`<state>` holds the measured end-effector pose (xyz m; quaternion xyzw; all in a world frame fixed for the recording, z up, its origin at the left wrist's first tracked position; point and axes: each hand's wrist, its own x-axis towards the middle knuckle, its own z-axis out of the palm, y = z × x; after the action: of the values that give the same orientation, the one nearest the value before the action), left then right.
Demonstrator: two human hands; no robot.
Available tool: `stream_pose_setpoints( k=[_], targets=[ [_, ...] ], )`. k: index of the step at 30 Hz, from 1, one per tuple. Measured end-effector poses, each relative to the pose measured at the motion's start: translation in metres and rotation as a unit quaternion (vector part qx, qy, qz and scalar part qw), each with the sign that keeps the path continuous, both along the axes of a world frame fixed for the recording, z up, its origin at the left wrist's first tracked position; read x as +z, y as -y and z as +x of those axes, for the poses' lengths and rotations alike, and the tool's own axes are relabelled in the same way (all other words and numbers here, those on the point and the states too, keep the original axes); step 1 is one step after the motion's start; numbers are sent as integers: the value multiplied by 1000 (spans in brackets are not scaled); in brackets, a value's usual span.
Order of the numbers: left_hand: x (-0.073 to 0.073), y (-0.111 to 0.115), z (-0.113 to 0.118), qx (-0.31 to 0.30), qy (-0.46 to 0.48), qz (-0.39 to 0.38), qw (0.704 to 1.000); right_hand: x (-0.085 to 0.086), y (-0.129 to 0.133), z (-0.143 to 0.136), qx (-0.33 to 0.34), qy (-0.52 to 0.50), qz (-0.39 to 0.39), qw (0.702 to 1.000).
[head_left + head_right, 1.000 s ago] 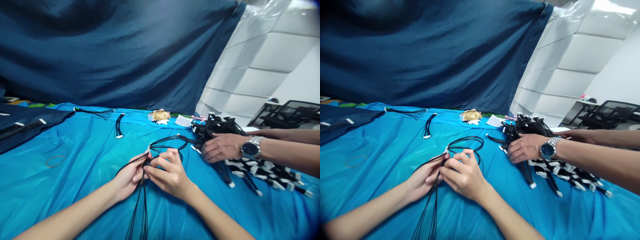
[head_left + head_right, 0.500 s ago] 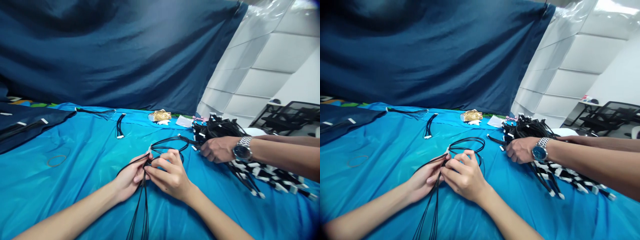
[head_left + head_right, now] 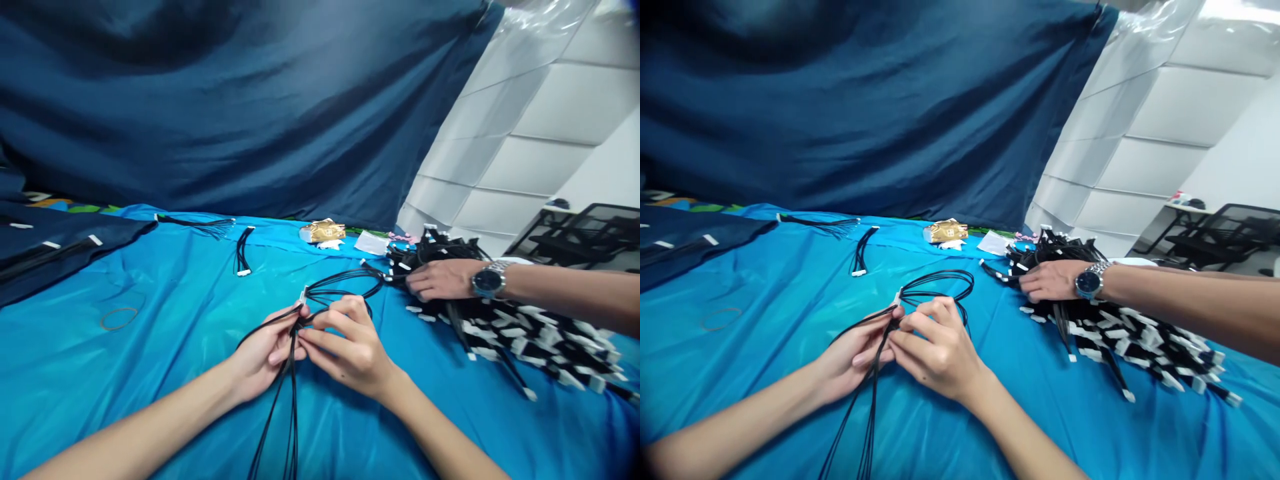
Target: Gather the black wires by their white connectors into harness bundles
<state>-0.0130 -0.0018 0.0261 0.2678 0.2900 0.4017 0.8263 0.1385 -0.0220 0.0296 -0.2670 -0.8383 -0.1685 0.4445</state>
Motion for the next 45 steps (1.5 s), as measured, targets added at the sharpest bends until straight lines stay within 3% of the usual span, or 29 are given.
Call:
stream_pose_setpoints(
  k=[8, 16, 28, 39, 45],
  targets=[
    [0, 1, -1, -35, 26, 24, 999, 1, 3, -2, -19, -6, 32, 999],
    [7, 6, 0, -62, 8, 84, 994, 3, 5, -4, -21, -14, 126, 992],
    [5, 7, 1, -24, -55, 103, 993, 0, 2, -1, 4, 20, 145, 989],
    [7, 8, 2, -22, -41, 88, 995, 2, 4, -1, 3, 39, 135, 990],
    [8, 8, 0, -53, 9, 78, 995, 1, 6, -4, -30, 23, 146, 989]
  ],
)
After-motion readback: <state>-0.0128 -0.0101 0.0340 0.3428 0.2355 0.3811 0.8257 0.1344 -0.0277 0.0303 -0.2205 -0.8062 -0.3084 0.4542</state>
